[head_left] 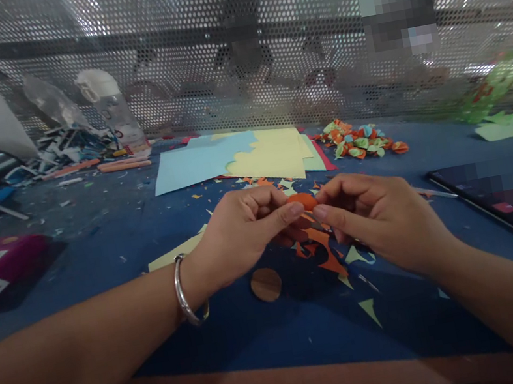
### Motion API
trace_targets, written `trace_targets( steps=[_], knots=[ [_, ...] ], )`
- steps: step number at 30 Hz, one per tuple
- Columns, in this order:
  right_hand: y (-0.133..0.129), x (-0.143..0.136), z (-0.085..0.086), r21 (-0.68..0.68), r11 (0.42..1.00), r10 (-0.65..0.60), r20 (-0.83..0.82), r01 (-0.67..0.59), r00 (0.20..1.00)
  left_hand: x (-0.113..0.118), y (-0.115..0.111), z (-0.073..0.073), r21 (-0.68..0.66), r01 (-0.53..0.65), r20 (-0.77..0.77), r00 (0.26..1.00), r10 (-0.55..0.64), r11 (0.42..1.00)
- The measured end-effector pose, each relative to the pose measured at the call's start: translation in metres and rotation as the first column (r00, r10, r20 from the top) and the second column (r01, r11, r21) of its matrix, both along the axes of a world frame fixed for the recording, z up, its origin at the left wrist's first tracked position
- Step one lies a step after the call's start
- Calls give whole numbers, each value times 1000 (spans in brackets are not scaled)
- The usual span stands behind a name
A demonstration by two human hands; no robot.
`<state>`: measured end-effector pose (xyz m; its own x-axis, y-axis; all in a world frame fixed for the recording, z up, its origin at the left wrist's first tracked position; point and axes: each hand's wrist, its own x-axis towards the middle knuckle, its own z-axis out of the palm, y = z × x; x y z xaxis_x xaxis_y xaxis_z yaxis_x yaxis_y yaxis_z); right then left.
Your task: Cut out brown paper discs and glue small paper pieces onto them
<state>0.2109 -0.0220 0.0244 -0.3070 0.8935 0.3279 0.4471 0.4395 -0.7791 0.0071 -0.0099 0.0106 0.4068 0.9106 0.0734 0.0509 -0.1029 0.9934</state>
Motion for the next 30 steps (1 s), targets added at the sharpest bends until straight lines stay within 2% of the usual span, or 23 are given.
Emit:
trace_targets(
  steps=[5,8,10,12,14,17,19,24,30],
  knots=[
    [1,2,0,-30,999,19,41,-17,999,-4,1,1,69,121,-202,974,-105,990],
    [2,3,-1,-15,998,68,83,-67,994,-5,1,0,175,84,-256,966,-37,981],
    [3,3,-3,26,997,64,117,-68,991,-5,1,-1,177,54,-216,976,-15,983],
    [3,4,-5,88,995,33,141,-45,990,-4,1,-1,90,50,-125,991,-38,995],
    [2,6,-8,175,984,-8,160,-20,987,-2,1,0,-53,42,9,999,-42,998],
    [0,8,-11,339,941,-53,181,-12,982,2,1,3,-254,31,177,984,15,967],
    [-1,8,-12,413,910,-43,198,-43,979,3,1,5,-336,41,241,970,44,941],
    [-1,7,-12,495,854,26,267,-160,963,3,1,6,-388,68,309,949,60,919],
    [-1,8,-11,496,843,35,337,-209,941,4,-1,5,-398,9,236,967,93,917]
  ],
)
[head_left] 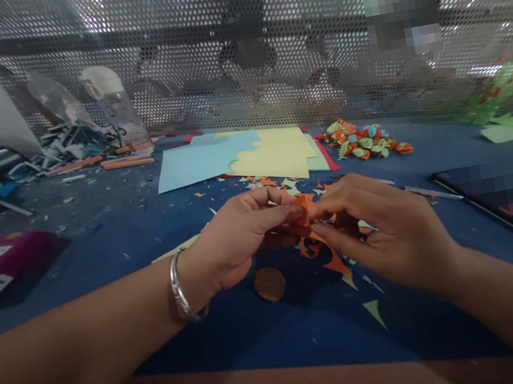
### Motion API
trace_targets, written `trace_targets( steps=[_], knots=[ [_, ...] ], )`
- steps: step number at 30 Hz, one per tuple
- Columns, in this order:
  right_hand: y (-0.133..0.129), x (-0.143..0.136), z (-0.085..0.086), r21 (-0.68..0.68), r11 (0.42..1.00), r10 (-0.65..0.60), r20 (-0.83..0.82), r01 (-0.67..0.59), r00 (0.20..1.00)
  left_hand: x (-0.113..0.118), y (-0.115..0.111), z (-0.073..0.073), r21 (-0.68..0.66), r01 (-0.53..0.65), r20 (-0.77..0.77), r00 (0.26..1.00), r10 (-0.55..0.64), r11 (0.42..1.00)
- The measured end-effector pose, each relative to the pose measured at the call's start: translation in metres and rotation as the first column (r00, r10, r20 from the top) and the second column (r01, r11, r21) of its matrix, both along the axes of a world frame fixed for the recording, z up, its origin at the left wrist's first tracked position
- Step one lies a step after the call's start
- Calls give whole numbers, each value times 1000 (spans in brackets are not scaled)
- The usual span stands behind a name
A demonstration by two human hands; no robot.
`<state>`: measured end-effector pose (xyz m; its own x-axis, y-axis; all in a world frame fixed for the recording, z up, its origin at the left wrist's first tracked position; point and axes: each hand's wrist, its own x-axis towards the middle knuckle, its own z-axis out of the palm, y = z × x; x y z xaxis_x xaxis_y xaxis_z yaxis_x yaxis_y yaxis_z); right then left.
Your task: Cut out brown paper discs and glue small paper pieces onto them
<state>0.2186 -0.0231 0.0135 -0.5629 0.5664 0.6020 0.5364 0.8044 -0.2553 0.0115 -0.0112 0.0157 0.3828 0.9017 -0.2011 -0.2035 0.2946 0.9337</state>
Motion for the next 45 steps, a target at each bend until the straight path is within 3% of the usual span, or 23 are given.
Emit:
trace_targets(
  steps=[4,19,23,29,36,45],
  knots=[
    [0,-1,1,62,998,29,17,-30,999,0,0,0,-10,9,-33,999,-9,1000],
    [2,1,-2,229,972,33,70,-48,997,1,-3,2,-120,34,64,998,-27,992],
    [-2,1,-2,213,975,51,69,-65,996,1,-3,0,-60,70,49,997,-67,996],
    [-5,-3,1,105,994,20,-35,-16,999,0,-8,-1,138,57,-12,998,-56,989],
    [-2,-1,0,-45,997,-61,-124,56,990,-1,-9,-2,195,90,7,996,-93,977],
    [-2,-3,0,-51,995,-96,-148,89,984,-1,-8,-8,316,91,-108,992,-60,944]
  ],
)
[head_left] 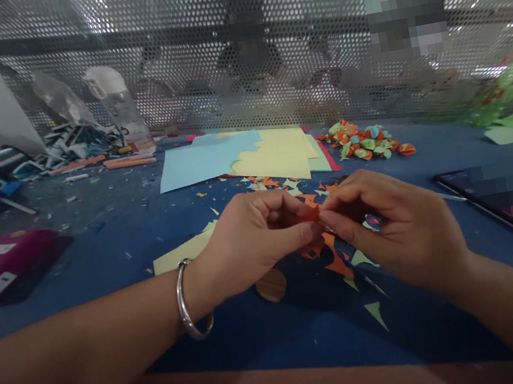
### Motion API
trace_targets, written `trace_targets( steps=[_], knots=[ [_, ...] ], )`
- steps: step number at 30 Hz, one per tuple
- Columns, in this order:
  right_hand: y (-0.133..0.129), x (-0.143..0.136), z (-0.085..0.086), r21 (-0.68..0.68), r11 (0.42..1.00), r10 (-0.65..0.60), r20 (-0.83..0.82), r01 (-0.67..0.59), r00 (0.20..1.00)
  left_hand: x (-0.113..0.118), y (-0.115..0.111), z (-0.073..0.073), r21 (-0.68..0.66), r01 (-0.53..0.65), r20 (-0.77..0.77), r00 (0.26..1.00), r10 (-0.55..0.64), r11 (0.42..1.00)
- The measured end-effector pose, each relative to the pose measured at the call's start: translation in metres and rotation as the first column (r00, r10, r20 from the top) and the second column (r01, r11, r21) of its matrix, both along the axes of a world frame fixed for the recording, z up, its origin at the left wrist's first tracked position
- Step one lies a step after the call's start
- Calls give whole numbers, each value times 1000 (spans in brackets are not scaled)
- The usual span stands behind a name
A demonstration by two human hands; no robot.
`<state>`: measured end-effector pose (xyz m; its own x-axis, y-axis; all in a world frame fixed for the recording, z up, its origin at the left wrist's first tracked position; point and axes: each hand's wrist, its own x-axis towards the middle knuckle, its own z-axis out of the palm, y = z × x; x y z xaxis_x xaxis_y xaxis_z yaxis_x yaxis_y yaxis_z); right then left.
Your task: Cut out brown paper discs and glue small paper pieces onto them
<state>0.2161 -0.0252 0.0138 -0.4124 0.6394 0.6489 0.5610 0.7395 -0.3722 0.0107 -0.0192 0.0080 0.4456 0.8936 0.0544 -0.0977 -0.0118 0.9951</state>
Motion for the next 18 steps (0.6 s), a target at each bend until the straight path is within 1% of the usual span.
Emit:
trace_targets(
  steps=[6,9,13,18],
  knots=[
    [-2,-1,1,-6,1000,2,-2,-2,1000,0,-1,1,62,-28,-76,997,32,998],
    [-2,-1,1,-8,1000,8,-6,-8,1000,0,-1,3,83,-20,-90,996,28,996],
    [0,-1,0,-16,1000,23,4,-23,1000,0,-2,6,123,0,-159,987,20,992],
    [1,-1,1,-16,999,37,23,-37,999,-1,-2,8,133,25,-190,982,0,991]
  ],
)
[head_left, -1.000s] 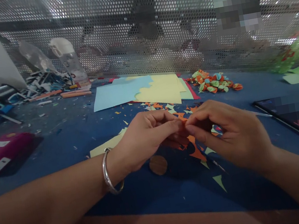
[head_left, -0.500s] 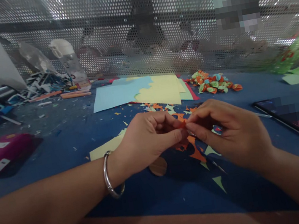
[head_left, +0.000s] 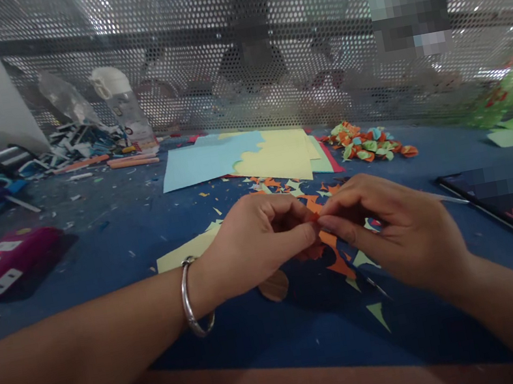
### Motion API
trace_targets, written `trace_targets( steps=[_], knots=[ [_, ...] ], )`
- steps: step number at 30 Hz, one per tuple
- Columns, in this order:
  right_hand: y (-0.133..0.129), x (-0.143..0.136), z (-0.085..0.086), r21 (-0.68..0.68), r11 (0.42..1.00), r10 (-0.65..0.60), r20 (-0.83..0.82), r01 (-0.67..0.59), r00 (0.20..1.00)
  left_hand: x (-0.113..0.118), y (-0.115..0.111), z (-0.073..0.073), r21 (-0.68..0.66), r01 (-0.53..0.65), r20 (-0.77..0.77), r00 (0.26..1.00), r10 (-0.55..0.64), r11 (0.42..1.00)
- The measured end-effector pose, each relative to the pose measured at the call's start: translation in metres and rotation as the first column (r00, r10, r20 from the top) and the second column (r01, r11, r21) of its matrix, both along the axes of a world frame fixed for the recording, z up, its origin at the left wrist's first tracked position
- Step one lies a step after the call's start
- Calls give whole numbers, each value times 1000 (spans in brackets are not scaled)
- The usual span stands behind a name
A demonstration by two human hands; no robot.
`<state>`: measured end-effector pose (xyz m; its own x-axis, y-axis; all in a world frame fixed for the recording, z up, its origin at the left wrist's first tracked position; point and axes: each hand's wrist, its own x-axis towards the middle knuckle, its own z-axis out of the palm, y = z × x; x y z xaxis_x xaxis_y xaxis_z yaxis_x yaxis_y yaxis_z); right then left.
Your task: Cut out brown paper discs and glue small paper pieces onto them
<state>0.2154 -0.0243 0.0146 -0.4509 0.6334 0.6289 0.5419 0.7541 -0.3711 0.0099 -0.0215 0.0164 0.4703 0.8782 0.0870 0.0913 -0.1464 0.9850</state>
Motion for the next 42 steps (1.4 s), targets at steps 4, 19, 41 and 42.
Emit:
trace_targets(
  steps=[4,19,41,42],
  knots=[
    [-1,0,1,5,1000,1,4,-1,1000,-1,-1,0,24,-12,-21,1000,12,1000],
    [-1,2,0,7,999,49,21,-49,999,-2,-2,6,-67,56,-37,998,-58,996],
    [1,5,1,-39,999,5,38,-3,999,0,2,-1,-257,117,222,973,-59,959],
    [1,5,1,-37,999,3,38,-1,999,0,2,-2,-272,120,243,969,-52,955]
  ],
)
